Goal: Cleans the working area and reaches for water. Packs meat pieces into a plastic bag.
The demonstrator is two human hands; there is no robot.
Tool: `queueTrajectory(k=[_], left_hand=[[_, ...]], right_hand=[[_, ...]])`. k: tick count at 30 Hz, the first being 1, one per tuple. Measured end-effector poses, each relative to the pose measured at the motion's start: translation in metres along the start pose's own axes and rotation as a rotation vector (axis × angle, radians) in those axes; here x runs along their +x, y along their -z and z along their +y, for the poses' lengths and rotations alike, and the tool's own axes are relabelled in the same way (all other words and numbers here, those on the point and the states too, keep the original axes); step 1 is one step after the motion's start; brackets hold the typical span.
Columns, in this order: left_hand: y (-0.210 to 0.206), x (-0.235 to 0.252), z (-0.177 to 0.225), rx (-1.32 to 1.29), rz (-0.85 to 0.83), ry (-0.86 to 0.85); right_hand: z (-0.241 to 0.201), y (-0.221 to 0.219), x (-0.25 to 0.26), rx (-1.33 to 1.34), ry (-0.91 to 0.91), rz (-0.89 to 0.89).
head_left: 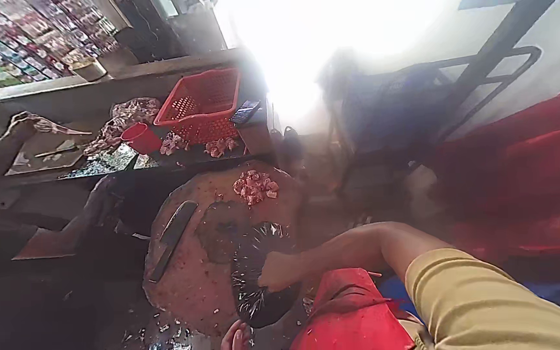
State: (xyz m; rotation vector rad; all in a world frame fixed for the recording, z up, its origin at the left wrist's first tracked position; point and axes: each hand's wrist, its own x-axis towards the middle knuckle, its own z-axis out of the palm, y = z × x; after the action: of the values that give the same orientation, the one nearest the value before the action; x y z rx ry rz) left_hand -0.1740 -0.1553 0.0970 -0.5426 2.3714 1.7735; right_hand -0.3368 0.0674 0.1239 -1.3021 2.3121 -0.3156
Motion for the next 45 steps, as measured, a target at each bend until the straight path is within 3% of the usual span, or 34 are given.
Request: queueTrajectory(k=[4, 9, 12, 16, 19, 22, 25, 30, 34, 37, 39, 42, 45], left_hand=[[-0.006, 0.002, -0.006, 0.026, -0.052, -0.017], [-0.02, 0.002, -0.014, 0.093, -0.054, 0.081], [-0.037, 0.012, -0.015, 0.123, -0.115, 0.113], [-0.081, 0.044, 0.015, 0.178, -0.15, 0.181], [-0.126, 0.079, 0.04, 0.384, -0.161, 0.155], [-0.169, 0.115, 0.039, 0.732, -0.198, 0.087], [-0.212, 0.13, 0.052, 1.024, -0.241, 0.233], [-0.231, 0.136, 0.071, 1.03, -0.268, 0.395], [-0.241, 0.145, 0.08, 1.032, -0.274, 0.515], [-0.241, 0.146, 0.086, 1.062, -0.288, 0.577], [-0.239, 0.146, 0.083, 1.043, -0.282, 0.593], [-0.237, 0.146, 0.083, 1.039, -0.268, 0.645], [-0.238, 0.148, 0.087, 1.03, -0.274, 0.692]], right_hand=[[-0.002, 0.035, -0.055, 0.128, -0.087, -0.001], [0.034, 0.057, -0.121, 0.277, -0.23, 0.127], [0.066, 0.064, -0.154, 0.359, -0.327, 0.193], [0.134, 0.047, -0.196, 0.542, -0.535, 0.201], [0.202, 0.0, -0.215, 0.671, -0.747, 0.156], [0.276, -0.073, -0.223, 0.767, -0.941, 0.045], [0.35, -0.138, -0.243, 0.91, -1.116, -0.076], [0.49, -0.243, -0.282, 0.942, -1.263, -0.093], [0.584, -0.288, -0.299, 1.01, -1.446, -0.053], [0.619, -0.311, -0.304, 1.041, -1.489, -0.059], [0.638, -0.339, -0.308, 0.929, -1.484, -0.005], [0.664, -0.349, -0.305, 0.877, -1.444, -0.07], [0.669, -0.35, -0.287, 1.053, -1.359, -0.014]])
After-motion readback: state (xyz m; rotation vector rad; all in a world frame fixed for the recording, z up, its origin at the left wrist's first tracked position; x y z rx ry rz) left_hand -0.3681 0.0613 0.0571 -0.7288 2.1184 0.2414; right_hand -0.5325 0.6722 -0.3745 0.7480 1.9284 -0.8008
